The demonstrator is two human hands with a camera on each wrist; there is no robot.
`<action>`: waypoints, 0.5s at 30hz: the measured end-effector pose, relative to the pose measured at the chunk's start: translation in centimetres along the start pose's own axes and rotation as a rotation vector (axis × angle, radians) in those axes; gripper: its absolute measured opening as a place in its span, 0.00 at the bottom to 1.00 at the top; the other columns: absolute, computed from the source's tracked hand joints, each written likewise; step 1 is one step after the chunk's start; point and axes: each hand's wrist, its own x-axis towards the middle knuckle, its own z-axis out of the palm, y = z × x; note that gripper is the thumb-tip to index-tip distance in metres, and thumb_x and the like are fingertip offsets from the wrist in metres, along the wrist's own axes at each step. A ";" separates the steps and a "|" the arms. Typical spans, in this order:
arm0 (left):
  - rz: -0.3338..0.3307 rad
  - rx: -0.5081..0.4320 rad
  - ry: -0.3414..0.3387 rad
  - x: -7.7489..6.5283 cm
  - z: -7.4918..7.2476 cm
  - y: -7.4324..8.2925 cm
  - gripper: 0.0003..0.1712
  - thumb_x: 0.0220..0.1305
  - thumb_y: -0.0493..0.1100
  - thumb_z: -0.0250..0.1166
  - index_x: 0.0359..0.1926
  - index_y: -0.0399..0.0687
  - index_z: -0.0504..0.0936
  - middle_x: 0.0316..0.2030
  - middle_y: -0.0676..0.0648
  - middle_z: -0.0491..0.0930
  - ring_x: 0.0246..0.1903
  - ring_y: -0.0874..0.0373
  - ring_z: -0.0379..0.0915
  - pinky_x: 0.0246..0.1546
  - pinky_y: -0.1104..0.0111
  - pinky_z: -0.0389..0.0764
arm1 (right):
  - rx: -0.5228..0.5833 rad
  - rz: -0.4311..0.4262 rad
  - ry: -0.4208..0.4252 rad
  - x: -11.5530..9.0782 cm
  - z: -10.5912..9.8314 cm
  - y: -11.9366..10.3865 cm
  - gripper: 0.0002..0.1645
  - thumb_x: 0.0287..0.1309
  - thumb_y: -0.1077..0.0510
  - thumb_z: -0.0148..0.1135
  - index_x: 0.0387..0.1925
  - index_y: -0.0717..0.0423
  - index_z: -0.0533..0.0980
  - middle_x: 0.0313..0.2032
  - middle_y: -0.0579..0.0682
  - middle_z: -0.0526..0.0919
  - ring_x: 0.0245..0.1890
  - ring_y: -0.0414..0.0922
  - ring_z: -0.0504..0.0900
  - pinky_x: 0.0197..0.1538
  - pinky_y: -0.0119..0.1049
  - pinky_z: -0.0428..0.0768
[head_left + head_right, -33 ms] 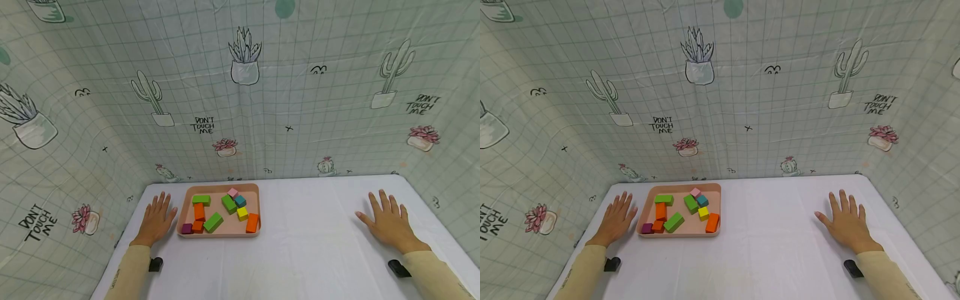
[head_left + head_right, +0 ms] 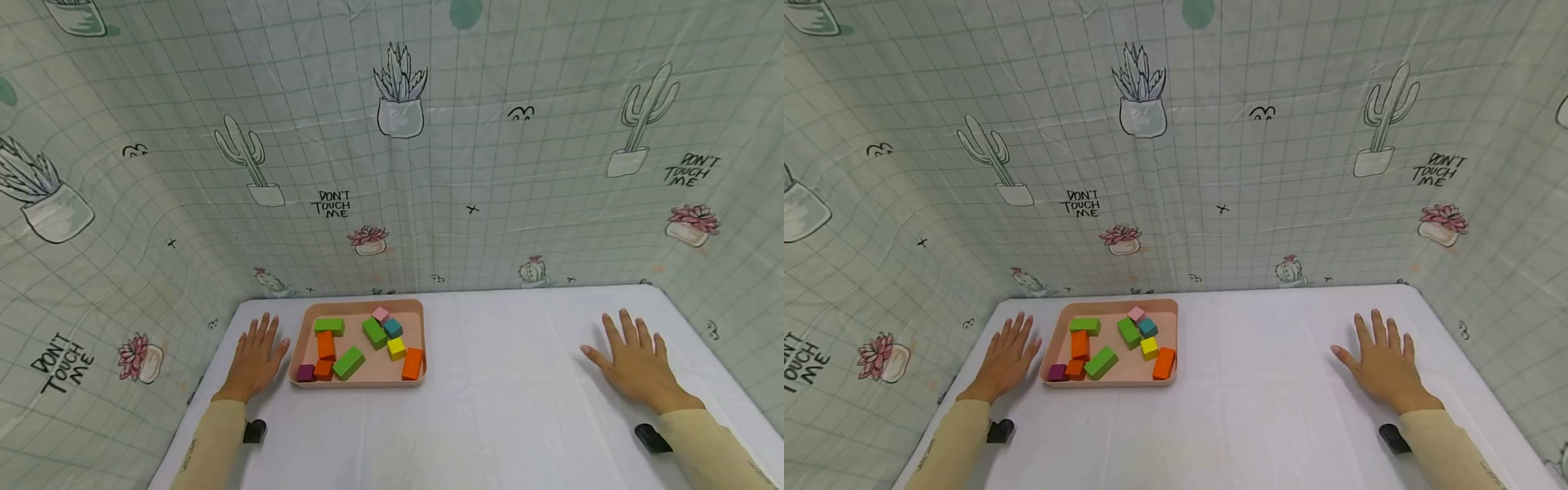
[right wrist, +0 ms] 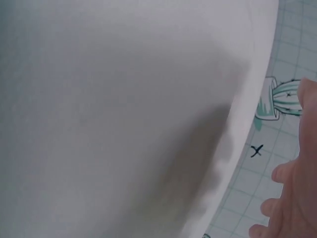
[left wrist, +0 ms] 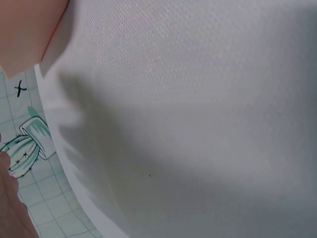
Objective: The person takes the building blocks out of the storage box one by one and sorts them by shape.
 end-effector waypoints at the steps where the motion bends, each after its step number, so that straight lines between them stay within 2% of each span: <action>1: 0.001 0.004 0.002 0.0 0.0 0.0 0.41 0.84 0.53 0.47 0.82 0.30 0.48 0.82 0.28 0.41 0.81 0.28 0.33 0.78 0.36 0.36 | -0.001 -0.003 0.001 0.0 0.0 0.0 0.58 0.77 0.30 0.48 0.79 0.74 0.47 0.78 0.80 0.40 0.75 0.82 0.40 0.70 0.81 0.37; 10: 0.004 0.002 -0.004 0.1 0.4 0.0 0.41 0.83 0.53 0.48 0.82 0.31 0.48 0.82 0.28 0.42 0.80 0.28 0.34 0.78 0.36 0.38 | -0.016 -0.024 -0.006 0.1 0.2 -0.1 0.57 0.76 0.30 0.50 0.79 0.74 0.49 0.78 0.80 0.41 0.74 0.82 0.43 0.70 0.80 0.39; 15: 0.017 0.012 0.017 0.2 0.6 0.0 0.38 0.84 0.51 0.48 0.82 0.33 0.53 0.82 0.29 0.47 0.80 0.27 0.40 0.77 0.35 0.42 | -0.015 -0.041 -0.003 0.1 0.4 -1.0 0.56 0.76 0.31 0.52 0.78 0.75 0.51 0.77 0.80 0.44 0.74 0.81 0.45 0.70 0.79 0.41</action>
